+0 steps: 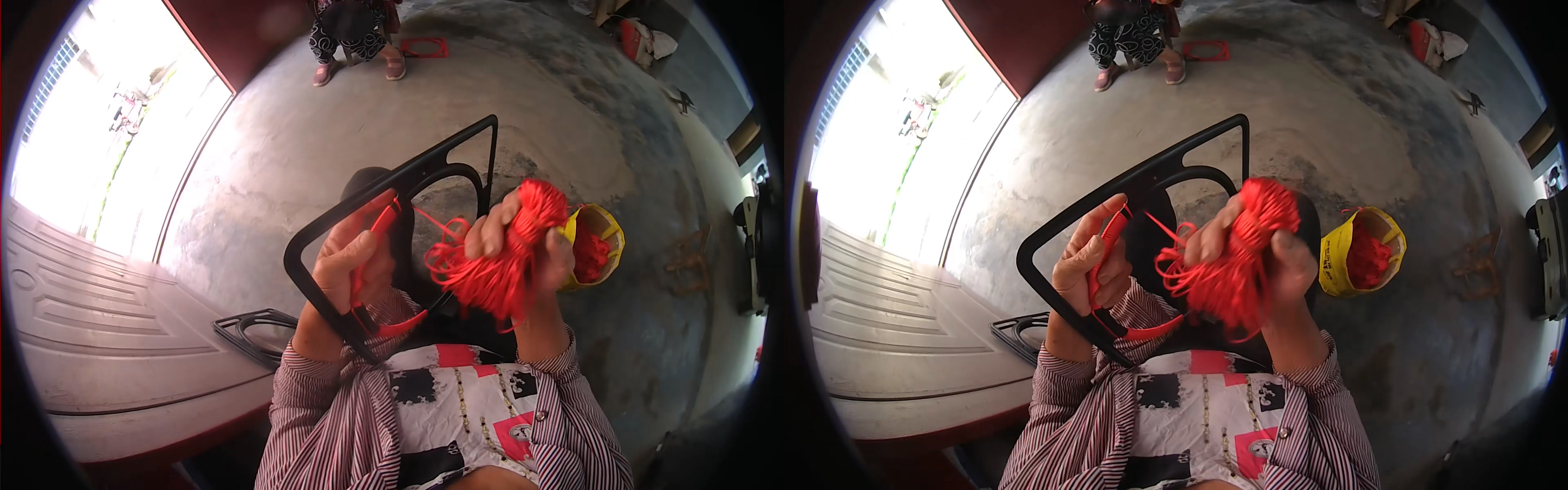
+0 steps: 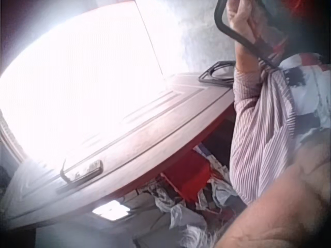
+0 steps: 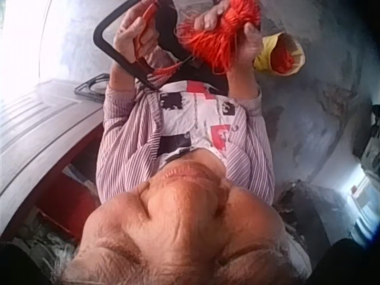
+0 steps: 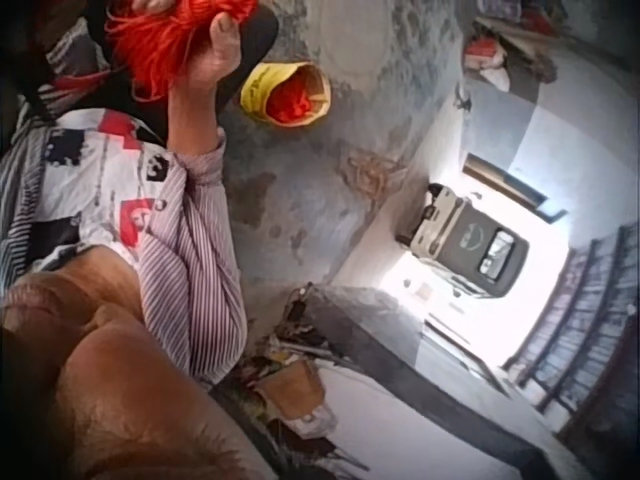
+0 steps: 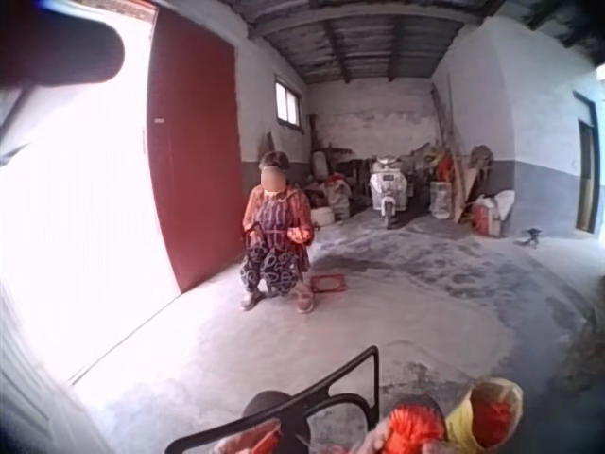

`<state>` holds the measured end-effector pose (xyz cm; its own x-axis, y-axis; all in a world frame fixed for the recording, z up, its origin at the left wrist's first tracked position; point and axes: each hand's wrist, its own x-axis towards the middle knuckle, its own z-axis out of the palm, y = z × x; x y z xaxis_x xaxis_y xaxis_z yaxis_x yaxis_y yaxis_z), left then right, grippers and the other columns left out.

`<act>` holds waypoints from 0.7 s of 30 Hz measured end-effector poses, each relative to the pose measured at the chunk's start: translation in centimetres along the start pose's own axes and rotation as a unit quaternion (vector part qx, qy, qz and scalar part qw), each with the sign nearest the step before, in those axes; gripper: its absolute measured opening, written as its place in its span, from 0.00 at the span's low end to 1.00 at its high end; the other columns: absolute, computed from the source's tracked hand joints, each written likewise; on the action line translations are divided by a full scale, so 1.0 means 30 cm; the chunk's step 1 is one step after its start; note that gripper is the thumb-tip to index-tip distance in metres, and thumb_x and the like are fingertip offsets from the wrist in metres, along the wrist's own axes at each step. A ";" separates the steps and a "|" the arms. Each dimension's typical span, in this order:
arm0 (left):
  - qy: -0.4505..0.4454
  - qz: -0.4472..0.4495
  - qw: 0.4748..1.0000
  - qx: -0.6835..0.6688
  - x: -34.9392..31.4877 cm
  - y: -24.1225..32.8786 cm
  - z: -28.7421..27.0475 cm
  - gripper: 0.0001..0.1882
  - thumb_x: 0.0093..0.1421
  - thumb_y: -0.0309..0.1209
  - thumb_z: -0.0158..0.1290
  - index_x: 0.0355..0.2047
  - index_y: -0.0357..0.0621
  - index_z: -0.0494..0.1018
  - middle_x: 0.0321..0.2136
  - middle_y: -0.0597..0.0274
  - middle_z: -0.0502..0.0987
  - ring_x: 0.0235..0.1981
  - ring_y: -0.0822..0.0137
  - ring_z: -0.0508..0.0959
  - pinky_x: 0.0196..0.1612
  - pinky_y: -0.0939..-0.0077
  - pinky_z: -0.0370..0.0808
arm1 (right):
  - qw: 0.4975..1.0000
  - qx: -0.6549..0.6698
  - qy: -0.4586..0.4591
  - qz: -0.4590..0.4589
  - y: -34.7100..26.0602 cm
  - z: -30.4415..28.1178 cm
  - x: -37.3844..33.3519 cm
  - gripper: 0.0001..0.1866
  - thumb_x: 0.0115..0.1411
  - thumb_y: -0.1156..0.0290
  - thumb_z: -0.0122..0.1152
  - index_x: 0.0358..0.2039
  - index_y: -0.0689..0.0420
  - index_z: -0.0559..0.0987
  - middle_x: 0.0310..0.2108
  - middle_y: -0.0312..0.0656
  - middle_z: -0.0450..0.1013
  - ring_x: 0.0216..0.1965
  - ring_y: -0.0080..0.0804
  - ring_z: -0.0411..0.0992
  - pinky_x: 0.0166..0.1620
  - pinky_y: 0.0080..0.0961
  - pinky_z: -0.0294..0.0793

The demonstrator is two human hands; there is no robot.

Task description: The person is weaving red plastic string into a black plastic frame, likely a component for a chair.

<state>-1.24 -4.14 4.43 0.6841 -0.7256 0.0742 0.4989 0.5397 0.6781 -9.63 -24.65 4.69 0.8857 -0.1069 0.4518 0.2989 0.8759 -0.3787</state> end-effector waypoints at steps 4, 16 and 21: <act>0.044 0.003 0.998 0.041 0.012 0.004 -0.015 0.24 0.66 0.34 0.48 0.61 0.42 0.59 0.13 0.66 0.62 0.06 0.76 0.59 0.07 0.83 0.56 | 0.977 -0.185 -0.046 0.092 0.037 0.062 -0.048 0.26 0.57 0.53 0.61 0.44 0.62 0.69 0.28 0.49 0.73 0.28 0.43 0.73 0.47 0.42 0.68; 0.045 0.017 0.999 0.022 -0.019 0.026 -0.114 0.20 0.68 0.34 0.45 0.58 0.40 0.66 0.15 0.65 0.62 0.07 0.75 0.61 0.08 0.82 0.60 | 0.971 -0.111 0.155 -0.143 -0.275 -0.167 0.036 0.22 0.68 0.50 0.47 0.42 0.59 0.72 0.35 0.42 0.71 0.42 0.39 0.70 0.52 0.46 0.70; -0.012 0.020 1.000 0.001 0.011 0.003 -0.108 0.22 0.69 0.38 0.44 0.58 0.41 0.65 0.16 0.65 0.63 0.07 0.76 0.61 0.08 0.82 0.60 | 0.934 -0.165 0.311 -0.056 -0.159 -0.151 0.031 0.20 0.62 0.66 0.56 0.53 0.60 0.71 0.47 0.47 0.73 0.50 0.38 0.71 0.56 0.37 0.70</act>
<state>0.76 -2.95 2.15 0.6905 -0.7135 0.1185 0.4707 0.5677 0.6754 -8.60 -31.07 3.26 0.8472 -0.5311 -0.0142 0.4043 0.6618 -0.6313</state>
